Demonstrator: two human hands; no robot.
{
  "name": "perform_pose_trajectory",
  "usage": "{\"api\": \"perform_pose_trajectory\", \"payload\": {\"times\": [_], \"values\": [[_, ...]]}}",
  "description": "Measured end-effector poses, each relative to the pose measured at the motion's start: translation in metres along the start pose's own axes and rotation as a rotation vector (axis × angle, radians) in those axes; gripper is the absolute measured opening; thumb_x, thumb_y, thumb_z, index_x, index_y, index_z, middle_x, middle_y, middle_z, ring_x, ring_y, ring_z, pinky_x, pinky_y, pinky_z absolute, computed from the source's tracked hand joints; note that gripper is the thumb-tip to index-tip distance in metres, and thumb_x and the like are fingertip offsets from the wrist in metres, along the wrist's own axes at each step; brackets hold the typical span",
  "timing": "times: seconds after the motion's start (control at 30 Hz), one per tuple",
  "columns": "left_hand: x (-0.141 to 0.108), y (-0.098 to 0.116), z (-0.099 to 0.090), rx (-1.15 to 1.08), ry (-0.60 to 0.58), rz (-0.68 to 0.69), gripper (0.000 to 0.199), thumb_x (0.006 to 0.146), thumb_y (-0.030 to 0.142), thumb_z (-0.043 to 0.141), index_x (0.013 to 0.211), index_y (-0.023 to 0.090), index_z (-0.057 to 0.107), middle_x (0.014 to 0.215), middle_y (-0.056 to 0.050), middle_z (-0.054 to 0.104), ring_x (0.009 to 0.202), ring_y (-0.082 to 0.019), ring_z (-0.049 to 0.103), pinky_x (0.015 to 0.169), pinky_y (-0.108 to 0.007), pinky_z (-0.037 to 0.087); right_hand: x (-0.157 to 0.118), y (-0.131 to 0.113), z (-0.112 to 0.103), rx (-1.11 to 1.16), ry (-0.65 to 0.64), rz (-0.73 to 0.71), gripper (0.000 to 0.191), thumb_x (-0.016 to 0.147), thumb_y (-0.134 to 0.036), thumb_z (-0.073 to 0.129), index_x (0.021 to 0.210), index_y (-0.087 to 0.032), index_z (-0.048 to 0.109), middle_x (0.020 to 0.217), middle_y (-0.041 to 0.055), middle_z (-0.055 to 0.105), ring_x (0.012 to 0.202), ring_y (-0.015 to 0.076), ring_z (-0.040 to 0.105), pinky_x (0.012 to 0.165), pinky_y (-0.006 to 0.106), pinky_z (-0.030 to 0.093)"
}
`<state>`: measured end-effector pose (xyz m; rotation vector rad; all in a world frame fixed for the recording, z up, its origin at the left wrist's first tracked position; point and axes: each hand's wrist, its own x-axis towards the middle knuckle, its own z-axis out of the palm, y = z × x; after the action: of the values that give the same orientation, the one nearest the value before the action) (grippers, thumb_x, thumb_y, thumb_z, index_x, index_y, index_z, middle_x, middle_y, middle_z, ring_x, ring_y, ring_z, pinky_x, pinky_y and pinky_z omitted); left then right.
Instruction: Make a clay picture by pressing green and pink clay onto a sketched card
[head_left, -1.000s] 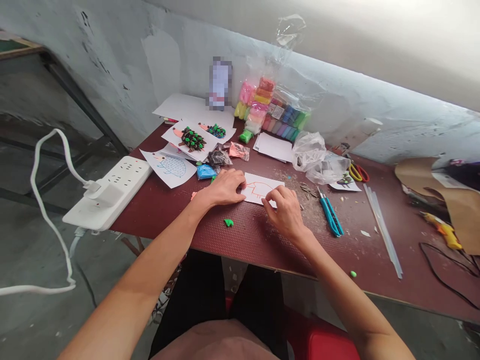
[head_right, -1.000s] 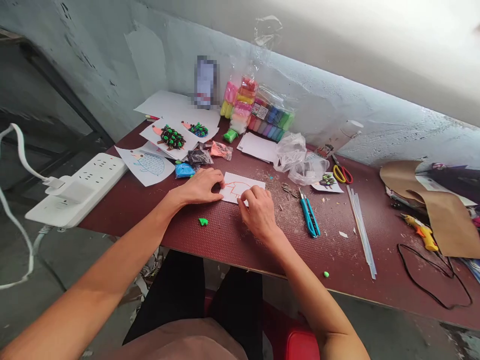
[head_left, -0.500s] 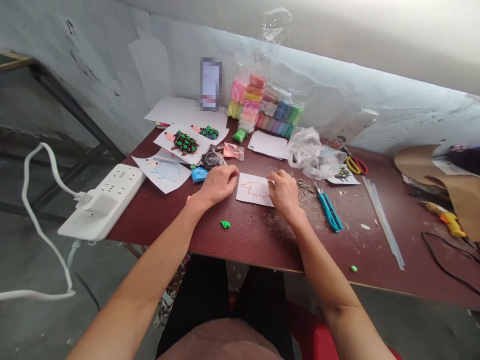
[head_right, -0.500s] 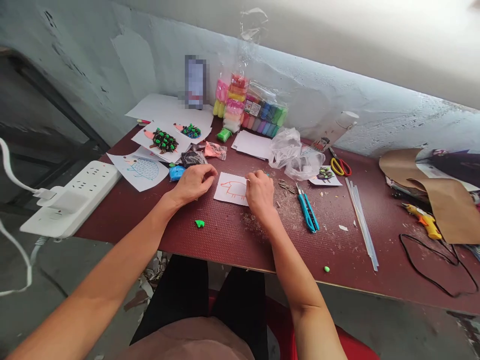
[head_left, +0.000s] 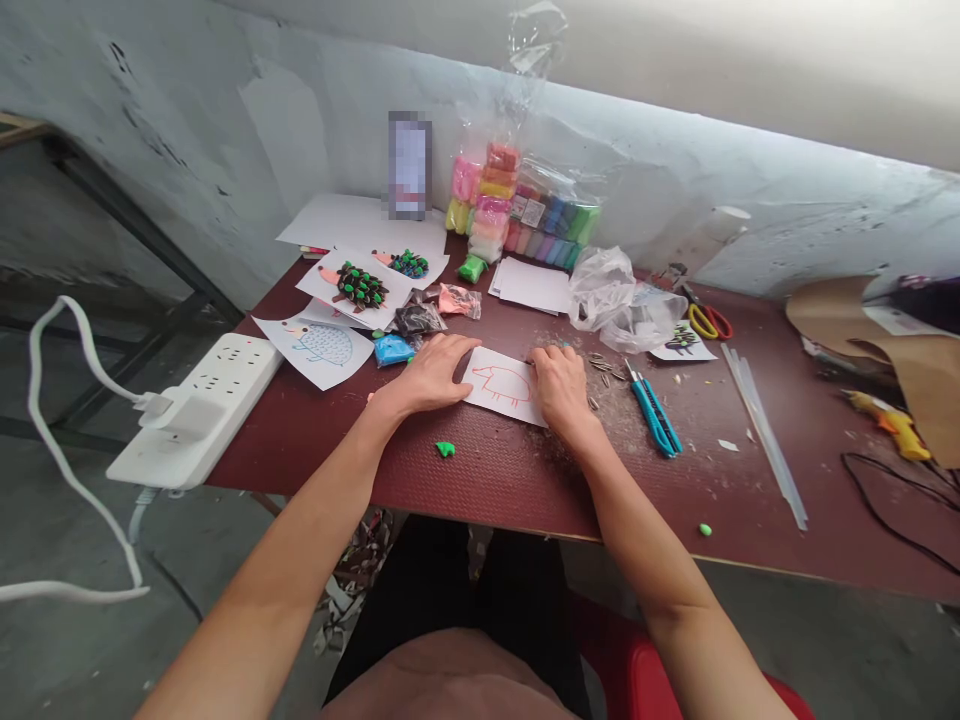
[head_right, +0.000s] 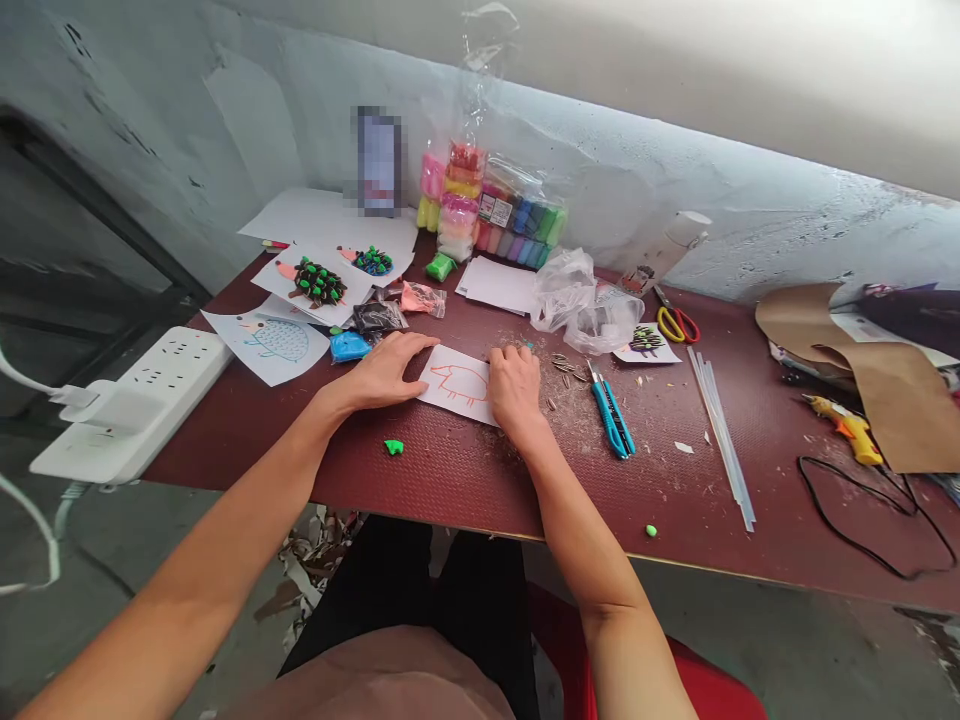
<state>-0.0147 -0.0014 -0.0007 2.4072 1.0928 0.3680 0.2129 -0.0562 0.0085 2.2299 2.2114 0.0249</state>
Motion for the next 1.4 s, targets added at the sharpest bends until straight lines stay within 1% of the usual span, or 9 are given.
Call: {"api": "perform_pose_trajectory", "payload": {"times": [0.17,0.4,0.57,0.67,0.73,0.93,1.17,1.23,1.4], "values": [[-0.0018,-0.0011,-0.0048,-0.029,-0.053,0.022,0.076,0.077,0.028,0.069,0.15,0.02,0.049,0.155,-0.011,0.055,0.138,-0.031,0.049,0.121,-0.048,0.036,-0.0009,0.0024,0.0062,0.022,0.052,-0.009,0.031,0.102,-0.018,0.042,0.113,-0.016,0.071,0.114,0.0196,0.069,0.103,0.0322,0.052,0.084,0.042,0.036],[-0.0006,-0.004,-0.0023,-0.033,-0.059,0.031,0.075,0.078,0.03,0.069,0.15,0.02,0.051,0.157,-0.011,0.053,0.139,-0.032,0.048,0.12,-0.047,0.036,0.0013,0.0051,0.0078,0.016,0.013,0.007,0.028,0.103,-0.022,0.043,0.112,-0.015,0.068,0.114,0.0208,0.066,0.107,0.0334,0.051,0.086,0.042,0.037],[-0.0017,-0.0012,-0.0019,-0.061,-0.029,-0.01,0.093,0.076,0.029,0.071,0.161,0.022,0.035,0.159,-0.014,0.049,0.139,-0.035,0.048,0.119,-0.049,0.038,0.0009,0.0065,0.0095,0.081,0.167,-0.063,0.027,0.103,-0.02,0.04,0.105,-0.017,0.067,0.105,0.0163,0.07,0.101,0.0304,0.05,0.087,0.04,0.033],[-0.0016,0.002,-0.0029,-0.087,-0.021,-0.057,0.109,0.073,0.028,0.073,0.168,0.017,0.02,0.151,-0.019,0.054,0.132,-0.035,0.053,0.113,-0.048,0.043,-0.0016,0.0059,0.0081,0.113,0.228,-0.073,0.026,0.103,-0.02,0.039,0.1,-0.019,0.065,0.102,0.0135,0.071,0.098,0.0287,0.051,0.089,0.039,0.032],[-0.0012,0.0032,-0.0029,-0.098,-0.011,-0.067,0.113,0.072,0.026,0.072,0.169,0.016,0.014,0.143,-0.019,0.059,0.127,-0.034,0.056,0.109,-0.047,0.046,-0.0034,0.0056,0.0065,0.134,0.251,-0.077,0.026,0.103,-0.02,0.039,0.099,-0.019,0.065,0.101,0.0126,0.071,0.097,0.0283,0.051,0.089,0.039,0.032],[-0.0001,0.0013,-0.0018,-0.121,0.028,-0.027,0.106,0.075,0.021,0.064,0.169,0.019,0.014,0.126,-0.012,0.068,0.108,-0.027,0.062,0.102,-0.042,0.048,-0.0062,0.0063,0.0045,0.171,0.299,-0.098,0.025,0.103,-0.022,0.04,0.099,-0.02,0.065,0.101,0.0123,0.07,0.097,0.0283,0.05,0.09,0.04,0.032],[-0.0002,0.0039,-0.0061,-0.179,0.02,-0.045,0.104,0.077,0.018,0.059,0.169,0.014,0.012,0.104,-0.007,0.07,0.089,-0.022,0.063,0.088,-0.036,0.051,-0.0069,0.0051,0.0056,0.241,0.317,-0.105,0.026,0.102,-0.022,0.04,0.098,-0.021,0.065,0.101,0.0125,0.07,0.098,0.0288,0.051,0.091,0.04,0.034],[-0.0004,0.0049,-0.0072,-0.179,0.023,-0.051,0.103,0.077,0.016,0.058,0.169,0.014,0.011,0.101,-0.007,0.07,0.087,-0.022,0.063,0.085,-0.035,0.051,-0.007,0.0047,0.0054,0.256,0.319,-0.103,0.027,0.101,-0.02,0.039,0.102,-0.02,0.066,0.104,0.0129,0.071,0.099,0.029,0.053,0.093,0.04,0.034],[-0.0009,0.0031,-0.0074,-0.246,0.032,-0.056,0.098,0.078,0.014,0.054,0.169,0.016,0.016,0.097,-0.005,0.07,0.081,-0.018,0.061,0.082,-0.033,0.051,-0.0069,0.0049,0.0054,0.303,0.325,-0.122,0.038,0.098,-0.017,0.039,0.125,-0.015,0.065,0.115,0.0153,0.072,0.106,0.0303,0.055,0.097,0.041,0.036]]}}
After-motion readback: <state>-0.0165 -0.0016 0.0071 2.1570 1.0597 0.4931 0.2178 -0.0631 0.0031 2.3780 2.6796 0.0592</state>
